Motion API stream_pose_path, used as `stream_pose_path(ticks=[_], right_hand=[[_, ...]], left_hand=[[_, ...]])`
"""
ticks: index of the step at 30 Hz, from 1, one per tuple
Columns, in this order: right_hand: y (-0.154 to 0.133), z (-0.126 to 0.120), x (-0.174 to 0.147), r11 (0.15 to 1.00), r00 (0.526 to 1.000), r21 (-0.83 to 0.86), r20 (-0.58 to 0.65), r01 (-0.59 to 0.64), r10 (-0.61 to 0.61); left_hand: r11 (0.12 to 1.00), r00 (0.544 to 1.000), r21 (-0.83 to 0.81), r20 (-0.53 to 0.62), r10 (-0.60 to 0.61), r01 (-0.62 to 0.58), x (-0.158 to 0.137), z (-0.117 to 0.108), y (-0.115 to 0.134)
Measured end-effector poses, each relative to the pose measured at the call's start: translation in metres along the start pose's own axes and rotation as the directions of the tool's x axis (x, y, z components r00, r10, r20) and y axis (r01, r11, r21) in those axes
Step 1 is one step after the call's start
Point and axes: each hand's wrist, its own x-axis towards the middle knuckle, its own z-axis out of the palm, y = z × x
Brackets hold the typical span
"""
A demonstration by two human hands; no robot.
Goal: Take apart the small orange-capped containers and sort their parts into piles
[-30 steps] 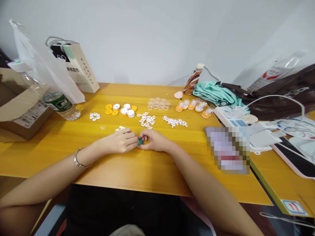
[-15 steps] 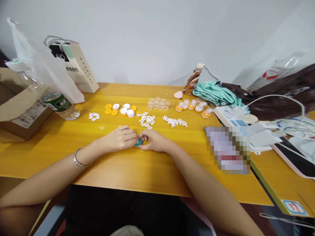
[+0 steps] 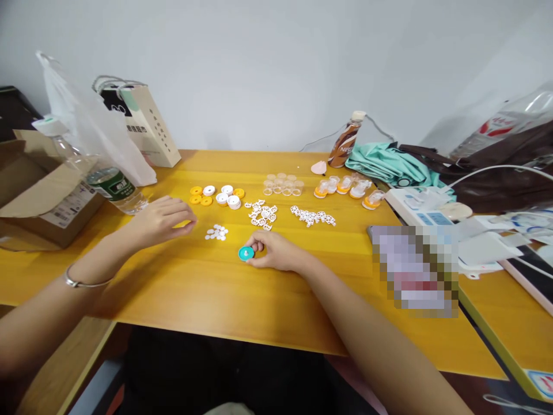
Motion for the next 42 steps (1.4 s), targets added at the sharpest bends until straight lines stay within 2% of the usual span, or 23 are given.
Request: stream_pose_path(ticks=[4, 7, 12, 21, 25, 28, 30, 35, 38, 42], right_hand=[[0.0, -0.001, 0.0, 1.0, 1.0, 0.005, 0.01, -0.001, 0.001], [0.0, -0.001, 0.0, 1.0, 1.0, 0.019, 0.019, -0.022, 0.021], [-0.002, -0.002, 0.0, 0.998, 0.998, 0.028, 0.027, -0.051, 0.05], [-0.003, -0.004, 0.0, 0.997, 0.996, 0.017, 0.047, -0.079, 0.078], [-0.004, -0.004, 0.0, 0.997, 0.996, 0.013, 0.051, -0.073, 0.072], [-0.004, -0.003, 0.0, 0.997, 0.996, 0.016, 0.05, -0.078, 0.078], [-0.005, -0.004, 0.0, 0.996, 0.995, 0.023, 0.051, -0.085, 0.084], [-0.004, -0.004, 0.0, 0.997, 0.997, 0.05, 0.048, -0.058, 0.055], [-0.002, -0.005, 0.0, 0.995, 0.997, 0.07, 0.047, -0.068, 0.064], [-0.001, -0.006, 0.001, 0.99, 0.995, 0.11, 0.051, -0.088, 0.083]], left_hand=[[1.0, 0.995, 0.023, 0.1, -0.015, 0.013, -0.037, 0.013, -0.011], [0.999, 0.989, 0.049, 0.144, -0.031, 0.024, -0.052, 0.022, -0.013], [0.997, 0.989, 0.052, 0.139, -0.056, 0.049, -0.056, 0.027, -0.013], [0.993, 0.99, -0.074, 0.112, -0.08, 0.089, -0.062, 0.029, -0.015], [0.992, 0.996, -0.097, 0.045, -0.081, 0.085, -0.046, 0.014, -0.002], [0.984, 1.0, -0.176, 0.009, -0.024, 0.025, -0.019, 0.005, 0.022], [0.969, 0.999, -0.249, 0.036, 0.012, -0.003, 0.001, 0.006, 0.041], [0.857, 0.978, -0.487, 0.194, -0.08, 0.167, 0.035, 0.029, 0.074], [0.761, 0.955, -0.592, 0.268, -0.126, 0.266, 0.04, 0.041, 0.08], [0.667, 0.933, -0.661, 0.32, -0.166, 0.345, 0.041, 0.044, 0.08]])
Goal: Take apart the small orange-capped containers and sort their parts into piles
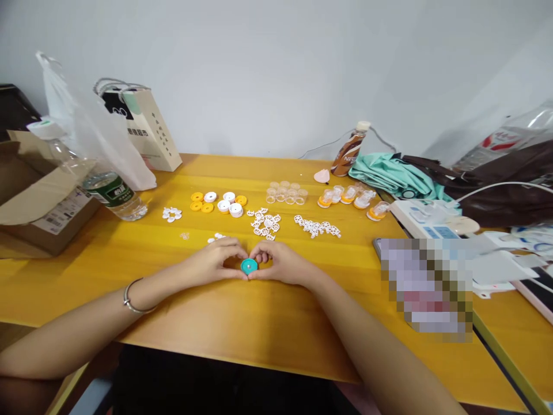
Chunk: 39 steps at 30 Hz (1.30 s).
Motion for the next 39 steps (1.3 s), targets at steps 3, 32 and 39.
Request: stream_pose_path(ticks=[3, 32, 39], right_hand=[[-0.001, -0.001, 0.0, 0.999, 1.0, 0.05, 0.002, -0.021, 0.021], [-0.001, -0.013, 0.0, 0.942, 0.773, 0.283, -0.632, 0.179, 0.043], [0.018, -0.024, 0.004, 0.842, 0.59, 0.383, -0.801, 0.379, 0.099]], left_hand=[[0.998, 0.999, -0.053, 0.003, -0.042, 0.042, 0.0, -0.003, 0.002], [0.82, 0.807, 0.263, -0.478, -0.347, 0.508, -0.003, -0.054, -0.102], [0.855, 0.82, 0.335, -0.547, -0.166, 0.396, -0.003, -0.049, -0.085]])
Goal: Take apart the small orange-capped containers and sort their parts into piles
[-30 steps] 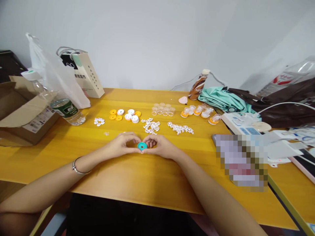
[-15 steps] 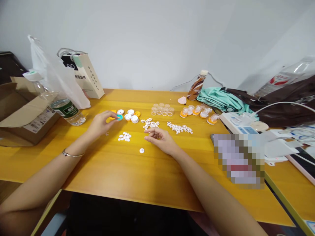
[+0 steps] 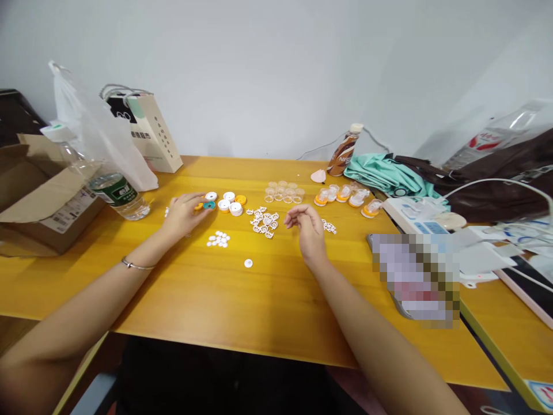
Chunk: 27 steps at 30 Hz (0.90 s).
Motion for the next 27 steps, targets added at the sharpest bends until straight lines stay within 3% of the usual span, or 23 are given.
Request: stream_pose_path(ticks=[3, 6, 9, 14, 16, 18, 20, 22, 24, 27], right_hand=[[0.002, -0.005, 0.003, 0.999, 0.998, 0.004, -0.046, 0.031, -0.031], [0.002, -0.01, 0.005, 0.995, 0.997, -0.084, -0.056, 0.054, -0.058], [0.002, -0.012, 0.007, 0.983, 0.995, -0.173, -0.07, 0.064, -0.077], [0.002, -0.012, 0.008, 0.979, 0.994, -0.19, -0.075, 0.069, -0.084], [0.0, -0.012, 0.009, 0.983, 0.993, -0.168, -0.082, 0.074, -0.089], [-0.002, -0.014, 0.01, 0.986, 0.989, -0.134, -0.101, 0.097, -0.111], [-0.003, -0.017, 0.013, 0.985, 0.982, -0.114, -0.13, 0.125, -0.14], [-0.002, -0.023, 0.017, 0.981, 0.971, -0.128, -0.17, 0.145, -0.165], [-0.001, -0.03, 0.022, 0.971, 0.957, -0.179, -0.217, 0.157, -0.195], [0.0, -0.041, 0.031, 0.95, 0.921, -0.249, -0.29, 0.188, -0.258]], left_hand=[[0.95, 0.966, -0.176, -0.015, 0.258, -0.256, -0.013, -0.011, 0.034], [0.782, 0.815, -0.409, 0.138, 0.563, -0.471, -0.031, -0.013, 0.07], [0.728, 0.747, -0.479, 0.199, 0.634, -0.491, -0.047, -0.006, 0.092], [0.717, 0.748, -0.514, 0.2, 0.633, -0.47, -0.05, 0.002, 0.089], [0.762, 0.79, -0.454, 0.178, 0.586, -0.463, -0.041, -0.003, 0.077], [0.842, 0.865, -0.344, 0.138, 0.482, -0.415, -0.028, -0.014, 0.057], [0.945, 0.954, -0.21, 0.112, 0.277, -0.25, -0.015, -0.028, 0.029], [0.997, 0.991, -0.058, 0.119, 0.058, -0.051, -0.007, -0.043, -0.003], [0.987, 0.978, 0.112, 0.159, -0.134, 0.117, -0.005, -0.056, -0.034], [0.92, 0.893, 0.29, 0.285, -0.347, 0.265, -0.01, -0.068, -0.068]])
